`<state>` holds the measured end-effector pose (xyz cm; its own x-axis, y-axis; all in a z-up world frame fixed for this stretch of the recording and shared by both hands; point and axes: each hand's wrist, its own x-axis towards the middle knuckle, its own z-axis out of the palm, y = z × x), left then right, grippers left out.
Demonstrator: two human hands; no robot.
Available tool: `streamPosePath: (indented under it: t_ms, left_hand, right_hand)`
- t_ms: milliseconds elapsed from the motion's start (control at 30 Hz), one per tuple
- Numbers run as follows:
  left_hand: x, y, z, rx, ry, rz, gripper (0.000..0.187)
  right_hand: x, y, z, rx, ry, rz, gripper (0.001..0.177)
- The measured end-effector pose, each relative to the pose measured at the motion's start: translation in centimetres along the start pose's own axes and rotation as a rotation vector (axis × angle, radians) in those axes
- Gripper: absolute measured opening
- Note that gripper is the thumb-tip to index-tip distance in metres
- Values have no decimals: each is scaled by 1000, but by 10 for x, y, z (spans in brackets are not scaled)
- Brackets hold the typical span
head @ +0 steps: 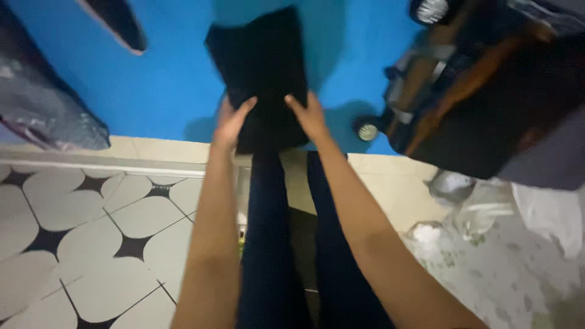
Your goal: The person folds a black garment and places it into a suitcase, then gathers several other items of clothing and places them into a clear plastic bag.
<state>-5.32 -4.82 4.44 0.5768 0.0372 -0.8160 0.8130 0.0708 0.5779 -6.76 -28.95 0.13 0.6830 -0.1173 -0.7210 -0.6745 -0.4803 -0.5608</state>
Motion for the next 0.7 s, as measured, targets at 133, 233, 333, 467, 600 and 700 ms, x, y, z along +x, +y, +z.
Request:
streamPosePath:
  t_ms: [133,233,333,467,600,700]
  left_hand:
    - [-69,7,9,17,-132,-86,81]
    - [-134,25,38,430,-103,-156,96]
    - [-189,62,99,591,-198,-12,101]
    - [-245,110,220,417,-449,406,69]
    - [-224,118,346,579,-545,565,70]
    - [-175,106,433,526,-474,690,86]
  right_hand:
    - [-91,-12,-40,140,-47,-32,83]
    - [-174,-31,-101,404,-57,101,70]
    - [-241,-40,-185,457,52,-10,66]
    - [-297,-6,-315,67,352,74,71]
    - [-284,41,-421,305,518,-6,54]
    - [-216,81,-470,235,504,-79,65]
